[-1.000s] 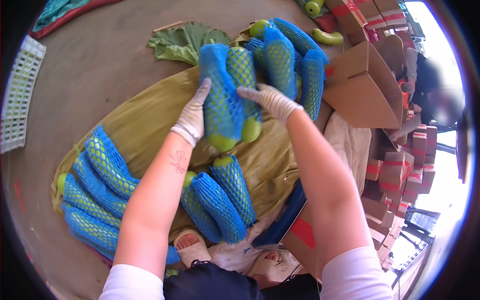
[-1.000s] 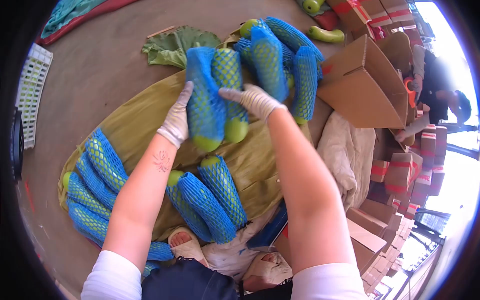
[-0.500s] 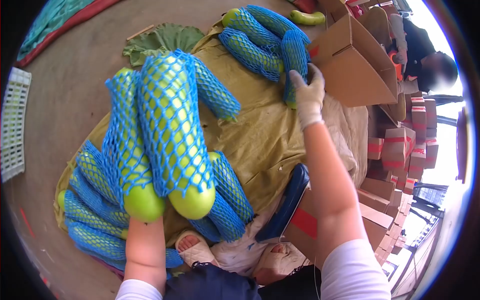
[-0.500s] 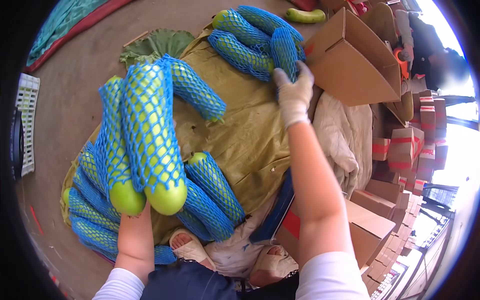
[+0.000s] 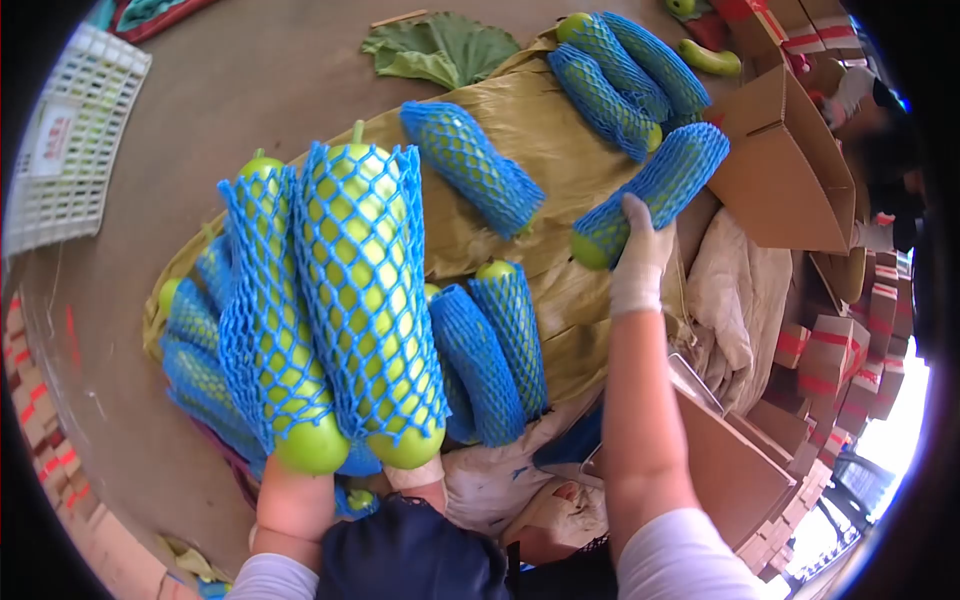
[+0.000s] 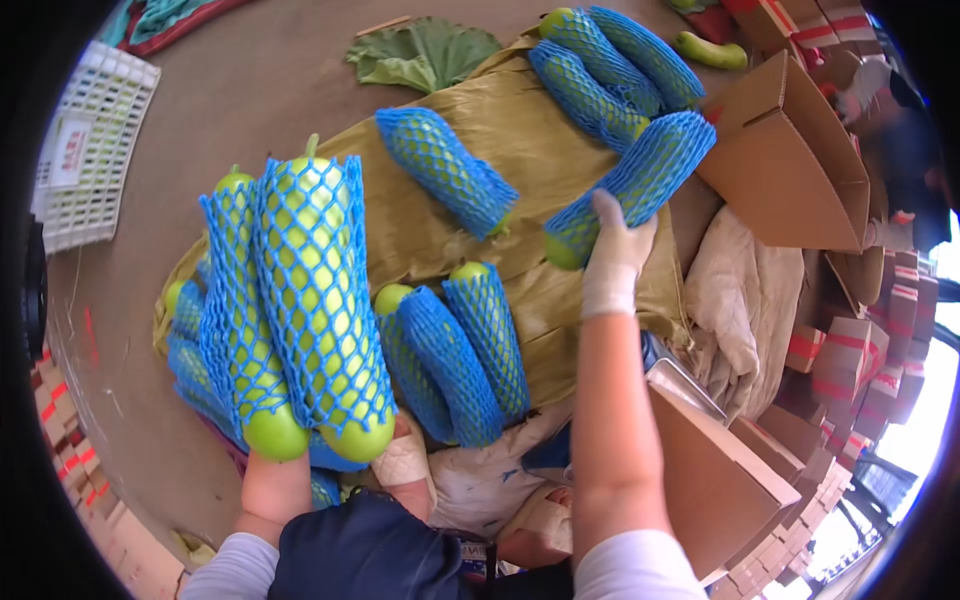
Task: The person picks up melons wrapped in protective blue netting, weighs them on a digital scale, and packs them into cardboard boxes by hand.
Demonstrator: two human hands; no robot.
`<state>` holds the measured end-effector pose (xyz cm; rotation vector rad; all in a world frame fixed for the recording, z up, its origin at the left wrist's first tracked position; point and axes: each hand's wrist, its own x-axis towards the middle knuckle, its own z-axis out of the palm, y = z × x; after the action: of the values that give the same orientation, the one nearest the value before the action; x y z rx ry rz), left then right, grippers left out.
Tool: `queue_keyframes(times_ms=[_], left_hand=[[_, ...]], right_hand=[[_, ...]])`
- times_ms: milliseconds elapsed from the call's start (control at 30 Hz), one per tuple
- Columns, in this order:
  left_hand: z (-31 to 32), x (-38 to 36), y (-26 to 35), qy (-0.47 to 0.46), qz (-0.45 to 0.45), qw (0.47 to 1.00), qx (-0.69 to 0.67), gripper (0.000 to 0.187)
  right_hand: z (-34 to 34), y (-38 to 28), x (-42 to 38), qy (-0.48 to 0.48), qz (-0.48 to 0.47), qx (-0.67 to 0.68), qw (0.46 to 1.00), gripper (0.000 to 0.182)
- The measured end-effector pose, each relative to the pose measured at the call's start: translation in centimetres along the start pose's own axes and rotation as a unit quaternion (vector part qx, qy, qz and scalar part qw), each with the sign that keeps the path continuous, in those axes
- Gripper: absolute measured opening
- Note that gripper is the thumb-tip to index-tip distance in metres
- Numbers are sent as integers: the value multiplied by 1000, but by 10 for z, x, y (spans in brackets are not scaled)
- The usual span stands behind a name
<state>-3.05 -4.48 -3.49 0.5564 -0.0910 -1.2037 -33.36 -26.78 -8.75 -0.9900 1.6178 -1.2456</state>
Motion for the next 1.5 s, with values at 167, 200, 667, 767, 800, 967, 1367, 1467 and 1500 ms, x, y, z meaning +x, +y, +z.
queue_keyframes(times_ms=[167,200,667,767,800,967,1367,1467,1500], left_hand=[[45,-2,2,-20,47,998,-32,54],[48,-17,11,-31,54,997,-43,54],[145,-175,112,-213,-89,958,-170,56],[181,-191,125,-180,-35,982,-42,56],[189,-196,122,-173,-48,976,-119,58],[154,-211,148,-208,-290,802,-479,57],[320,-303,-75,-226,-411,850,-239,59],[325,-321,-93,-216,-455,837,-215,71],[324,-318,-98,-207,-478,822,-229,83]], right_hand=[[1,-58,-170,-133,90,115,980,55],[-1,-70,-196,-148,94,154,972,56],[-367,-326,-266,-176,-111,-246,947,59],[-408,-294,-224,-231,-191,-528,794,56],[-405,-283,-217,-254,-143,-587,755,56],[-364,-174,-160,-293,-160,-665,668,47],[-375,-277,-304,-441,30,281,852,98],[-391,-256,-292,-354,208,421,809,90],[-399,-258,-286,-325,205,406,829,87]])
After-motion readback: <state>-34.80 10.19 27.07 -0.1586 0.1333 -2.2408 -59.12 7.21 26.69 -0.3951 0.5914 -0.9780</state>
